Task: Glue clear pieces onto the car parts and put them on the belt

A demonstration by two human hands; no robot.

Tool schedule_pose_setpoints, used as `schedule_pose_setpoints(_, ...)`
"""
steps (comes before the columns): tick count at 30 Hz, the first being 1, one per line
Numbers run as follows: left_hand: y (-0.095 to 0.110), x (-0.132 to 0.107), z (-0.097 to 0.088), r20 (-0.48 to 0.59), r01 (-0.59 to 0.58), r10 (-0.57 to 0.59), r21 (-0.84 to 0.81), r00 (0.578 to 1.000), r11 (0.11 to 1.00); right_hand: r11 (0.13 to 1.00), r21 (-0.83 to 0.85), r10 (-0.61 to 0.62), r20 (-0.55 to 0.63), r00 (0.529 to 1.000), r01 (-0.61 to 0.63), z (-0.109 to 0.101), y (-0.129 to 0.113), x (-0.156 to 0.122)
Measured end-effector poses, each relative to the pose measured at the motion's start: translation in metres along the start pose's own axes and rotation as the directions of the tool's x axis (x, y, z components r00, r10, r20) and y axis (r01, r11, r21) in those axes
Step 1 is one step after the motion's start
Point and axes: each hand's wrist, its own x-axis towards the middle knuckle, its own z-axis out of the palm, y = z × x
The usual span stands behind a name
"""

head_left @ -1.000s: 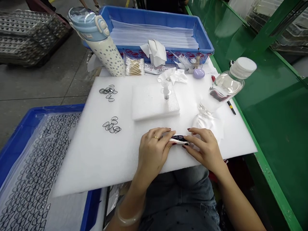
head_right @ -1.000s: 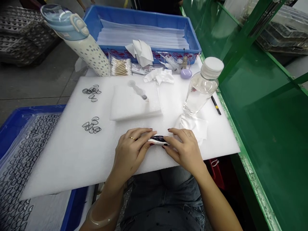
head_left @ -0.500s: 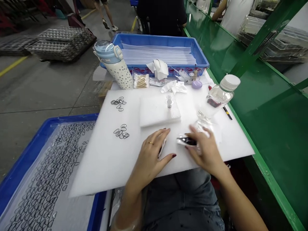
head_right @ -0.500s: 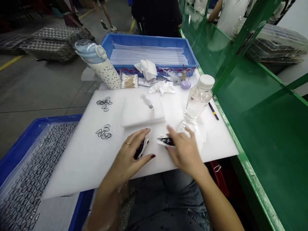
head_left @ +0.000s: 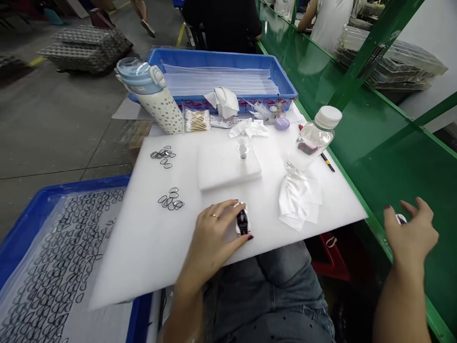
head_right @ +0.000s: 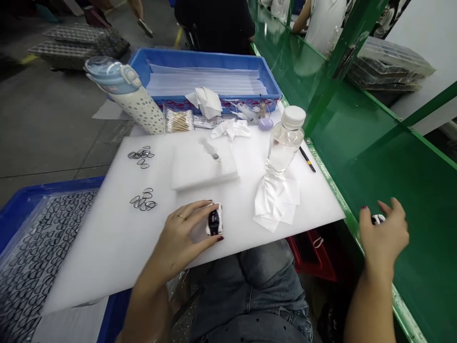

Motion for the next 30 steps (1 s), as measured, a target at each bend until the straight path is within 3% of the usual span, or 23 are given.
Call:
schedule_pose_setpoints(1,0.008,0.001,0.005,-0.013,0.006,-0.006,0.002,1.0,1.0,0.999,-0.008,0.038,-0.052,0.998,-0.038,0.015,-0.039,0.002)
schedule_pose_setpoints(2,0.015,0.003,0.009,-0.025,0.019,-0.019,0.007,1.0,1.0,0.99,0.14,-0.017,0.028,0.999,0.013,0.032,-0.081,0.004)
schedule_pose_setpoints(3,0.02,0.004,0.012,-0.038,0.032,-0.032,0.017,0.999,0.999,0.937,0.344,-0.14,0.194,0.971,0.066,0.05,-0.122,0.006)
schedule_pose_setpoints(4,0.025,0.004,0.015,-0.048,0.045,-0.044,0.028,0.998,0.999,0.888,0.448,-0.257,0.301,0.918,0.102,0.069,-0.16,0.008)
schedule_pose_setpoints(6,0.03,0.005,0.017,-0.055,0.065,-0.062,0.043,0.997,0.997,0.818,0.555,-0.417,0.392,0.82,0.151,0.105,-0.222,0.011)
schedule_pose_setpoints(7,0.03,0.004,0.017,-0.053,0.069,-0.067,0.043,0.996,0.997,0.776,0.611,-0.49,0.428,0.759,0.156,0.12,-0.245,0.014)
schedule_pose_setpoints(9,0.029,0.004,0.015,-0.044,0.063,-0.062,0.03,0.997,0.998,0.781,0.604,-0.534,0.51,0.674,0.161,0.144,-0.275,0.019)
schedule_pose_setpoints(13,0.027,0.003,0.012,0.006,0.004,-0.004,-0.008,1.0,1.0,0.859,0.465,-0.495,0.647,0.579,0.214,0.159,-0.293,0.032)
schedule_pose_setpoints(15,0.026,0.002,0.013,0.002,0.024,-0.024,-0.031,1.0,0.999,0.84,0.53,-0.493,0.657,0.57,0.116,0.151,-0.292,0.035)
schedule_pose_setpoints(17,0.027,0.001,0.014,-0.028,0.056,-0.057,-0.061,0.998,0.997,0.768,0.64,-0.497,0.629,0.598,-0.035,0.138,-0.287,0.03)
schedule_pose_setpoints(20,0.028,0.0,0.013,-0.051,0.04,-0.046,-0.11,0.998,0.993,0.586,0.786,-0.495,0.538,0.683,-0.194,0.12,-0.275,0.008)
schedule_pose_setpoints(23,0.03,0.0,0.012,-0.053,0.042,-0.051,-0.158,0.997,0.987,0.465,0.819,-0.408,0.535,0.74,-0.336,0.115,-0.261,-0.018)
schedule_pose_setpoints(27,0.033,0.004,0.01,-0.036,0.111,-0.121,-0.208,0.992,0.972,0.436,0.73,-0.355,0.677,0.645,-0.526,0.111,-0.253,-0.03)
schedule_pose_setpoints(30,0.033,0.005,0.011,-0.041,0.136,-0.15,-0.24,0.988,0.961,0.241,0.747,-0.398,0.658,0.639,-0.619,0.095,-0.263,-0.024)
